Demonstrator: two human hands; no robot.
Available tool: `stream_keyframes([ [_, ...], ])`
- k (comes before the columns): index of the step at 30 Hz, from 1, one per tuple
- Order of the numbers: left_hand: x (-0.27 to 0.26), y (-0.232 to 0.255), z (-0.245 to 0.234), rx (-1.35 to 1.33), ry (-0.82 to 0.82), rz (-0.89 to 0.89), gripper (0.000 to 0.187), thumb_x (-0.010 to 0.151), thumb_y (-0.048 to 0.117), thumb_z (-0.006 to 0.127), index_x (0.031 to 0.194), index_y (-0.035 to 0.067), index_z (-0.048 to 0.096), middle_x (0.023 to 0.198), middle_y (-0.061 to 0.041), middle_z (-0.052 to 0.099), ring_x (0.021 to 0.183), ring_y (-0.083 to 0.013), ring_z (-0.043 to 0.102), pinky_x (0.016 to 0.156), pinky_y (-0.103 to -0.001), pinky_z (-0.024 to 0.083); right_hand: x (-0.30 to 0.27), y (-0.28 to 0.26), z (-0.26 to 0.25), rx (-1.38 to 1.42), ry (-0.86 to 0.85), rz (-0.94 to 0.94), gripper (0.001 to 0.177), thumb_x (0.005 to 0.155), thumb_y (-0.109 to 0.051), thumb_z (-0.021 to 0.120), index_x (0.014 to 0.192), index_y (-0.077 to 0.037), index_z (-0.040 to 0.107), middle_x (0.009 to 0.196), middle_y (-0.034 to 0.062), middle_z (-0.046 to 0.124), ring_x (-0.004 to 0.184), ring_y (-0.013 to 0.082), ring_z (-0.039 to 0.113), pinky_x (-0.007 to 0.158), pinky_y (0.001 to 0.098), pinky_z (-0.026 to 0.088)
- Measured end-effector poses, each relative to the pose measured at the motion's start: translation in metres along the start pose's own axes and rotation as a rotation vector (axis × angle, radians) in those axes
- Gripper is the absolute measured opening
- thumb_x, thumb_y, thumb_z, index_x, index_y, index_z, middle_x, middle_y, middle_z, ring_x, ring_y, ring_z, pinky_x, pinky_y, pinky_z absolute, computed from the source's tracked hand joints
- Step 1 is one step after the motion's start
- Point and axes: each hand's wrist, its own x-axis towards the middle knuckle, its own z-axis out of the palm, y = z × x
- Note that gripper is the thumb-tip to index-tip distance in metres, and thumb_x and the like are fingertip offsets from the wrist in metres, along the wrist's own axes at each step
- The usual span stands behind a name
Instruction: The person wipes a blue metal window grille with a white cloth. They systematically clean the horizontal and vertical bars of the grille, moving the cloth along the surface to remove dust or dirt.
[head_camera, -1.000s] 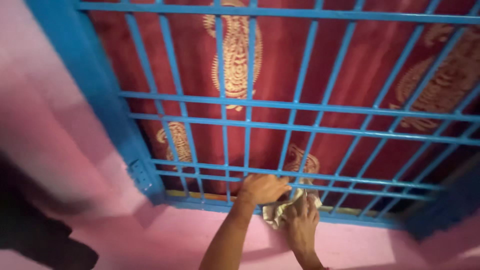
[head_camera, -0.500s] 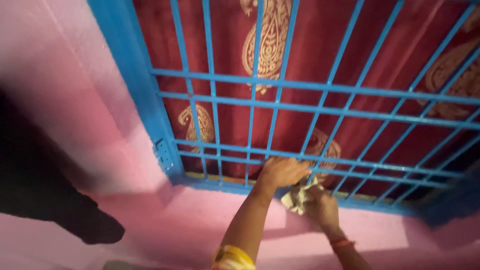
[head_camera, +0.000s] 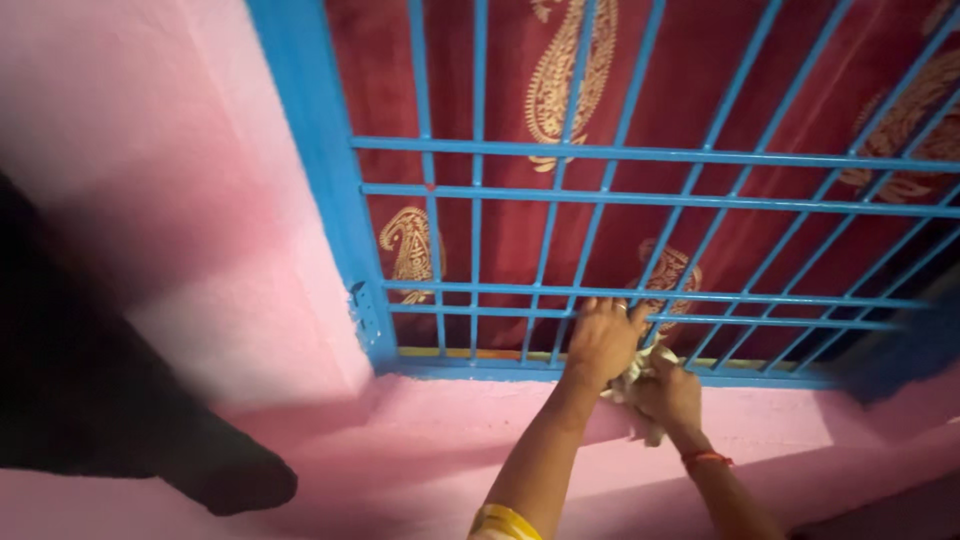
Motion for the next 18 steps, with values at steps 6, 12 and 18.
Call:
stream_keyframes([
  [6,-0.025,-0.005,-0.016,0.029,-0.044,0.036,0.069,0.093,0.026,0.058,0.159,0.017,0.043,0.144,-0.013,0.057,0.133,-0.0286,0.051,0.109,-0.043,0.039,0.026,0.013,0.008,-0.151,-0.043,-0.026,0.018,0.076,-0.011,0.069,0.094,-0.013,0.072,0.089,0.0171,0.075,0.085,0.0421,0.072,0.075,0.0534,0.057],
  [12,-0.038,-0.033,-0.054,0.096,-0.086,0.162,0.088,0.075,0.032,0.067,0.156,0.02,0.036,0.14,-0.016,0.057,0.131,-0.0332,0.049,0.116,-0.043,0.03,0.003,0.013,0.026,-0.199,0.116,-0.054,0.014,0.083,-0.013,0.062,0.095,-0.011,0.07,0.096,0.0153,0.073,0.079,0.0438,0.07,0.068,0.0539,0.056],
  [18,-0.025,-0.065,-0.013,0.142,0.043,0.397,0.027,0.096,0.015,0.062,0.117,0.0,0.059,0.101,-0.015,0.075,0.127,-0.0328,0.062,0.118,-0.041,0.039,-0.008,-0.021,0.005,-0.11,-0.025,0.219,0.017,0.091,-0.027,0.059,0.089,-0.012,0.067,0.07,0.0205,0.07,0.065,0.0422,0.071,0.065,0.0524,0.058],
])
